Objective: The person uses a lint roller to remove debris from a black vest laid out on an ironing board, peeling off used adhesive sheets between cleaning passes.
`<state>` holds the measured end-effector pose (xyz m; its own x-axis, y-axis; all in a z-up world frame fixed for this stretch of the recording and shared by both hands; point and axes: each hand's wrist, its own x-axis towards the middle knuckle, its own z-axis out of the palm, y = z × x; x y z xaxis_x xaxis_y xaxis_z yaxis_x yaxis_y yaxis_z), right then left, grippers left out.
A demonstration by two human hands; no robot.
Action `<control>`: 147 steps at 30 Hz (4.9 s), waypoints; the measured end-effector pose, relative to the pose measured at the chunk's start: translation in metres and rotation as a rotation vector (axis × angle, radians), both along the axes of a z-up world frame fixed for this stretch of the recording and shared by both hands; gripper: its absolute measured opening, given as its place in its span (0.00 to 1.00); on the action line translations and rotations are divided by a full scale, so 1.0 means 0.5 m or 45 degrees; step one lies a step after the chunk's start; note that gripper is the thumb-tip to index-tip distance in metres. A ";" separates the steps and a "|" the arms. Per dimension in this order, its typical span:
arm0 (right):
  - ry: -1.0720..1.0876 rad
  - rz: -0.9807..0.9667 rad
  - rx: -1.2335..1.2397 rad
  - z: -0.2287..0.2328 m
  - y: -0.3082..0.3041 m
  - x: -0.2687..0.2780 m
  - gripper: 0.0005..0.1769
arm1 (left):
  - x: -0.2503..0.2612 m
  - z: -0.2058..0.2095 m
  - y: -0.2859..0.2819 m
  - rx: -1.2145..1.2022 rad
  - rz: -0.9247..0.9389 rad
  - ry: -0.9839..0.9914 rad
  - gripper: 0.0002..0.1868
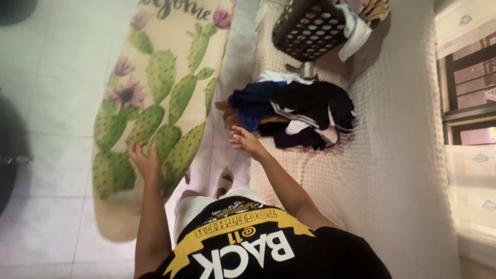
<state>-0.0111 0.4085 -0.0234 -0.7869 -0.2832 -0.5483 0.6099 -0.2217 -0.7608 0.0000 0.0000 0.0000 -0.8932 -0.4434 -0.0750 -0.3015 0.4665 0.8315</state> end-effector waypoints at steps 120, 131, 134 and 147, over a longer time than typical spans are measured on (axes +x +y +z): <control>0.852 0.620 1.071 0.183 0.535 -0.443 0.54 | -0.579 0.157 0.717 1.086 -0.177 -0.296 0.30; -0.034 -0.645 -0.325 -0.117 0.626 -0.575 0.18 | -0.470 0.267 0.389 1.537 -0.064 -0.153 0.25; -0.153 -0.507 -0.642 -0.023 0.578 -0.649 0.24 | -0.391 0.298 0.331 1.324 -0.060 -0.139 0.26; 1.246 0.552 0.838 0.229 0.216 -0.553 0.59 | -0.185 0.238 0.299 1.690 0.179 -0.011 0.32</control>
